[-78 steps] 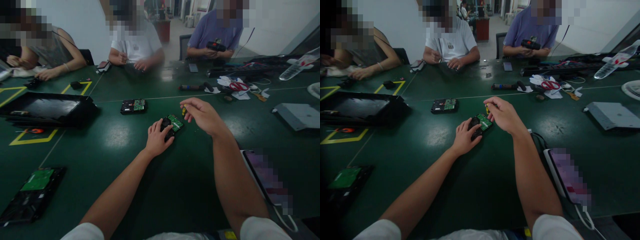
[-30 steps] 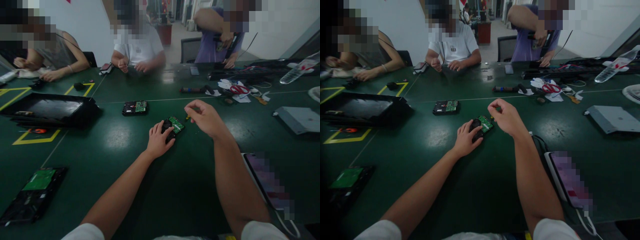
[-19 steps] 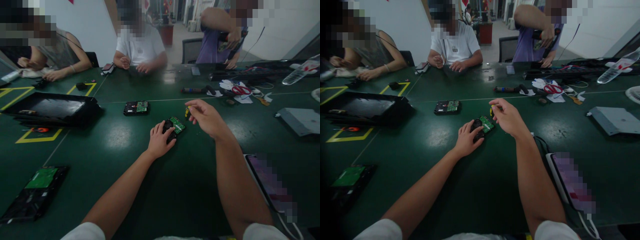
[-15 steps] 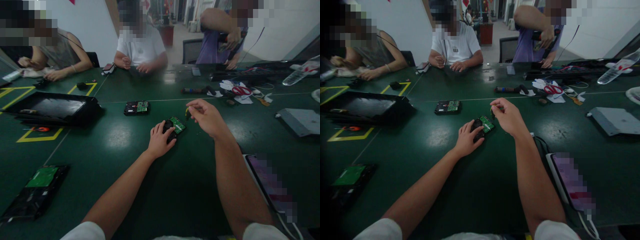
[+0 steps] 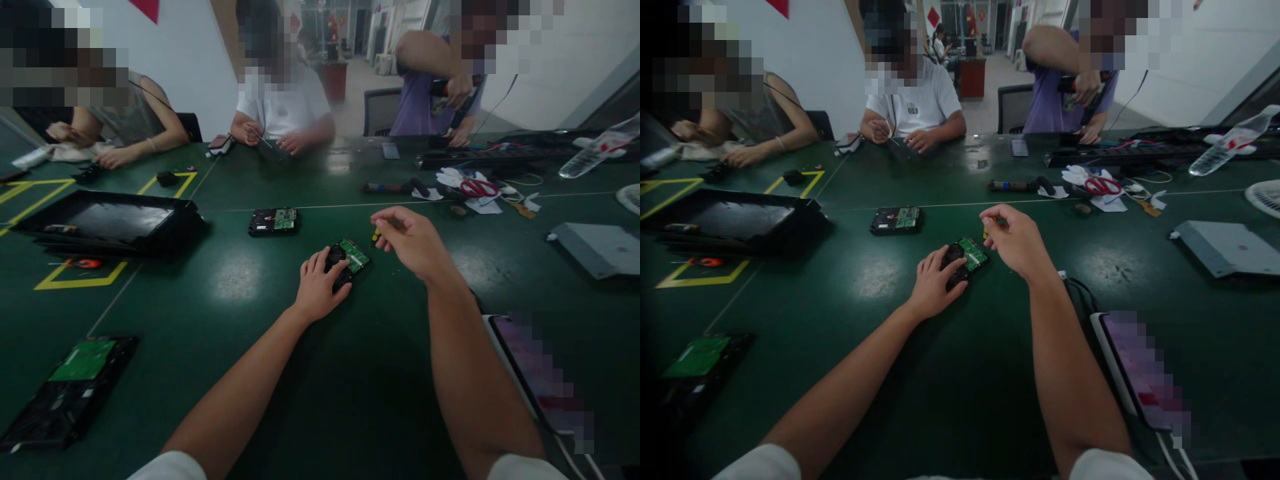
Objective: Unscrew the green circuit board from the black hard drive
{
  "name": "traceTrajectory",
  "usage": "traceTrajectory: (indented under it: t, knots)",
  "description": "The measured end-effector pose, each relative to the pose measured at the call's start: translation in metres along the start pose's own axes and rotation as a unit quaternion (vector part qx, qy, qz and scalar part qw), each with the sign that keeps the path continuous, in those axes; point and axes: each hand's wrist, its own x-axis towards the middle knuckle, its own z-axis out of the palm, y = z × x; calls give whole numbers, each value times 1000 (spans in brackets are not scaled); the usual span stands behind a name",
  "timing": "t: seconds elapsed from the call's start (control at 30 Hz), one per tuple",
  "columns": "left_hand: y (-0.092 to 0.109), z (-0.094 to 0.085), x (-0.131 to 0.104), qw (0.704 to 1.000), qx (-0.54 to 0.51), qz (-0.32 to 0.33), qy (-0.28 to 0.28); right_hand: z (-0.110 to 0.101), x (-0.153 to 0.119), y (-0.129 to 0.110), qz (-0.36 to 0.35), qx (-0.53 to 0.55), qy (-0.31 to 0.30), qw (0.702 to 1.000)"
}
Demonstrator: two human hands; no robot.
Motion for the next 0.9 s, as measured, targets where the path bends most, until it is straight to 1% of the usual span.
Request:
traceTrajectory:
  t: [0.1,0.23,0.33,0.47,0.53,0.7,0.9]
  knots:
    - [1,-2,1,1000,-4,-2,-3,1,1,0,18,28,-16,999]
    - [1,-3,1,1000,-8,-1,-1,-1,1,1,-6,-20,-14,1000]
    - [1,-3,1,1000,-8,-2,-5,-2,1,3,-15,-31,2,999]
    - [1,-2,1,1000,-5,-2,-4,-2,1,5,2,-41,38,998]
    - [1,-3,1,1000,-4,0,-3,-3,0,4,2,-40,42,998]
    - [2,-4,1,1000,-2,-2,-2,-4,-2,-2,-19,-15,13,1000]
    - [2,-4,1,1000,-4,0,-1,-2,0,-7,6,12,-10,1000]
